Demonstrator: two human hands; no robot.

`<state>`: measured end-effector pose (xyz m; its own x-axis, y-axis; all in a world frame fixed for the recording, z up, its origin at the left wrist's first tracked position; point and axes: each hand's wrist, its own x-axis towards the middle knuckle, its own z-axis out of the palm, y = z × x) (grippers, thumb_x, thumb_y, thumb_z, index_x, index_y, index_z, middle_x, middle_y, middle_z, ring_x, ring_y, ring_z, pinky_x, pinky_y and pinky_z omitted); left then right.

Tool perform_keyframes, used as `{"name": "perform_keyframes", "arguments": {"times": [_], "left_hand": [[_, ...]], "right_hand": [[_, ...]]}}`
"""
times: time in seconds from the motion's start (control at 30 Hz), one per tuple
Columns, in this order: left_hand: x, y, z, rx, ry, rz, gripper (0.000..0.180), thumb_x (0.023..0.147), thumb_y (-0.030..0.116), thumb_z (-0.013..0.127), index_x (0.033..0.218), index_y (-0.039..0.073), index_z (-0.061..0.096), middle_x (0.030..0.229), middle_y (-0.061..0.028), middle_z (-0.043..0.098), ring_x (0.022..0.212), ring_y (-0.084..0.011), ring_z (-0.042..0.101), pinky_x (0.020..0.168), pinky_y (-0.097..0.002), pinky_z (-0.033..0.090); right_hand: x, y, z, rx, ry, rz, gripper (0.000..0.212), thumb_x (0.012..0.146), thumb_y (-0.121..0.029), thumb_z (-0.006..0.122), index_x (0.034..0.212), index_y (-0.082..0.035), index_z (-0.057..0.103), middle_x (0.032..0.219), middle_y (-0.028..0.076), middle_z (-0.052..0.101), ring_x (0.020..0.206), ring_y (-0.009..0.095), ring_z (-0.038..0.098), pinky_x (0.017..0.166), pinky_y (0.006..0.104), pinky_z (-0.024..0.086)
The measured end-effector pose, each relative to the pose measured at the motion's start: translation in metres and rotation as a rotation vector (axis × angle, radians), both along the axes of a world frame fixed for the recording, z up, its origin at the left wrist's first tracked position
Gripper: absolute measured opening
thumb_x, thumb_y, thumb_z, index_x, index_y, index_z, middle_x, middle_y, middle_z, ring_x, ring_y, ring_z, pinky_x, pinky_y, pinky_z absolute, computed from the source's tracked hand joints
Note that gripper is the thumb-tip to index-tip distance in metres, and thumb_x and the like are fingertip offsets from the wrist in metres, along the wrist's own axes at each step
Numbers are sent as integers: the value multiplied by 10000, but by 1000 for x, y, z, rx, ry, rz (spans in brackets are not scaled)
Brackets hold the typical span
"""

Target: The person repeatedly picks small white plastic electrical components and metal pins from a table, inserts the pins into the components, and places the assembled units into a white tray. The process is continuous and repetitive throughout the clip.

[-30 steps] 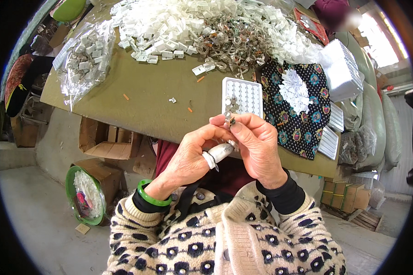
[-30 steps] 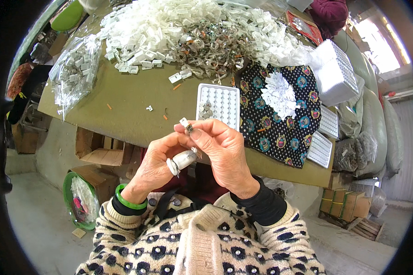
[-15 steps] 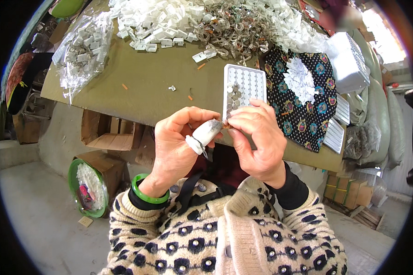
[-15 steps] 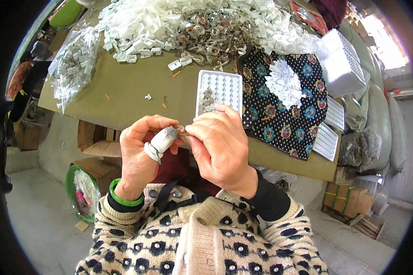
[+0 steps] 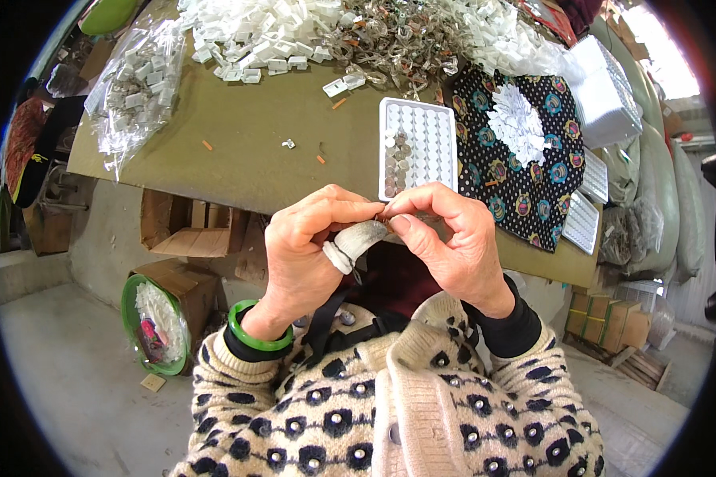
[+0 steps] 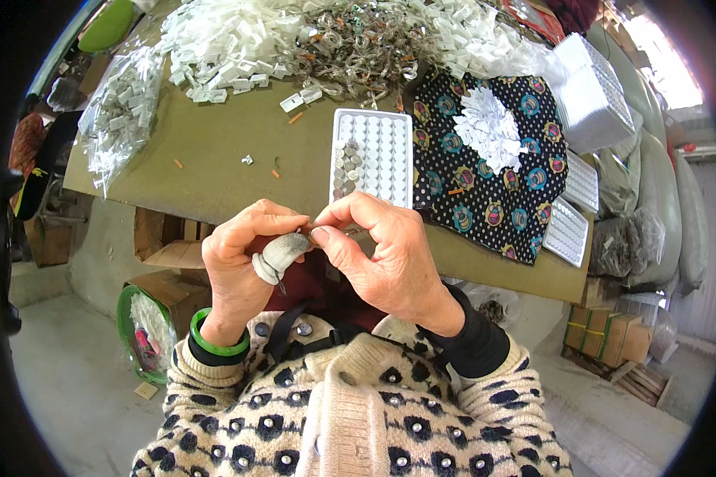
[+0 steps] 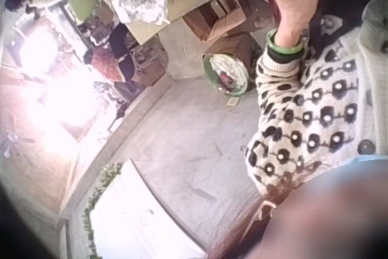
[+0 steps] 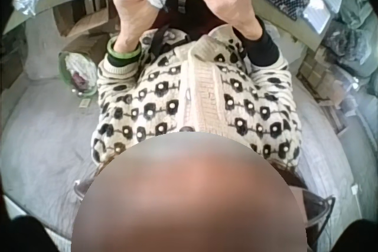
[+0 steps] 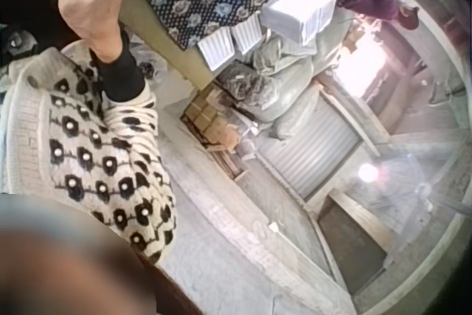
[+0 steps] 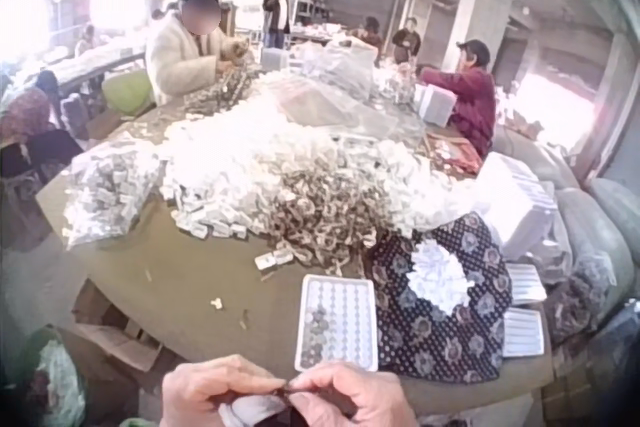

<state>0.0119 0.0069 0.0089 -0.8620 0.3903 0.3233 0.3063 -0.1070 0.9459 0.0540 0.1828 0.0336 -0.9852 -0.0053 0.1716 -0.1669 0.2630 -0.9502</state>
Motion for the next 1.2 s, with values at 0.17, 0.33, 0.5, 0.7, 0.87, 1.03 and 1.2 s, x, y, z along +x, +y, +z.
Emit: {"name": "perform_keyframes", "arguments": {"times": [0.17, 0.33, 0.5, 0.7, 0.87, 1.03, 1.2], "left_hand": [[2, 0, -1, 13, -31, -14, 182, 787, -109, 685, 956, -39, 685, 874, -107, 675, 686, -124, 633, 591, -216, 506], [3, 1, -1, 38, -58, -14, 155, 803, -92, 685, 946, -34, 681, 866, -101, 669, 685, -119, 628, 590, -214, 499], [5, -2, -3, 144, -256, -65, 149, 827, -37, 717, 972, -37, 681, 893, -62, 670, 793, -105, 654, 690, -218, 532], [3, -4, -13, 501, -763, -252, 129, 883, 86, 705, 948, 1, 634, 816, -104, 674, 656, -125, 642, 573, -234, 522], [2, -1, -18, 646, -908, -458, 184, 920, 184, 670, 949, 13, 607, 814, -132, 670, 641, -170, 647, 534, -257, 510], [6, 0, -10, 567, -928, -473, 239, 900, 233, 671, 903, 13, 579, 740, -136, 621, 583, -208, 593, 502, -287, 474], [11, 0, -4, 390, -792, -453, 252, 893, 241, 680, 876, 6, 591, 739, -126, 614, 585, -206, 594, 497, -284, 466]], "right_hand": [[2, 2, 2, 98, 33, 1, 76, 809, -15, 670, 875, -5, 633, 787, 110, 654, 698, 238, 633, 659, 317, 490], [-2, 4, -6, 237, 320, 23, 111, 785, 13, 669, 891, -5, 639, 810, 112, 648, 733, 241, 634, 698, 316, 490], [12, -4, -13, -395, -78, -75, 133, 865, 4, 654, 998, 4, 640, 873, 51, 658, 789, 109, 623, 726, 251, 497], [12, -4, -17, -172, -53, -96, 121, 870, -9, 674, 987, 14, 653, 881, 32, 670, 820, 71, 619, 735, 226, 498], [12, 2, -12, -114, -91, -73, 63, 859, 4, 673, 919, 13, 657, 845, 28, 670, 787, 62, 608, 710, 221, 491], [13, 2, -9, -365, -107, 15, 39, 866, 20, 652, 888, -4, 632, 856, -1, 633, 761, 45, 561, 691, 206, 466], [14, -1, -11, -653, -189, -7, 100, 796, 92, 572, 833, 1, 590, 892, 41, 607, 726, 69, 551, 665, 202, 456]]}}
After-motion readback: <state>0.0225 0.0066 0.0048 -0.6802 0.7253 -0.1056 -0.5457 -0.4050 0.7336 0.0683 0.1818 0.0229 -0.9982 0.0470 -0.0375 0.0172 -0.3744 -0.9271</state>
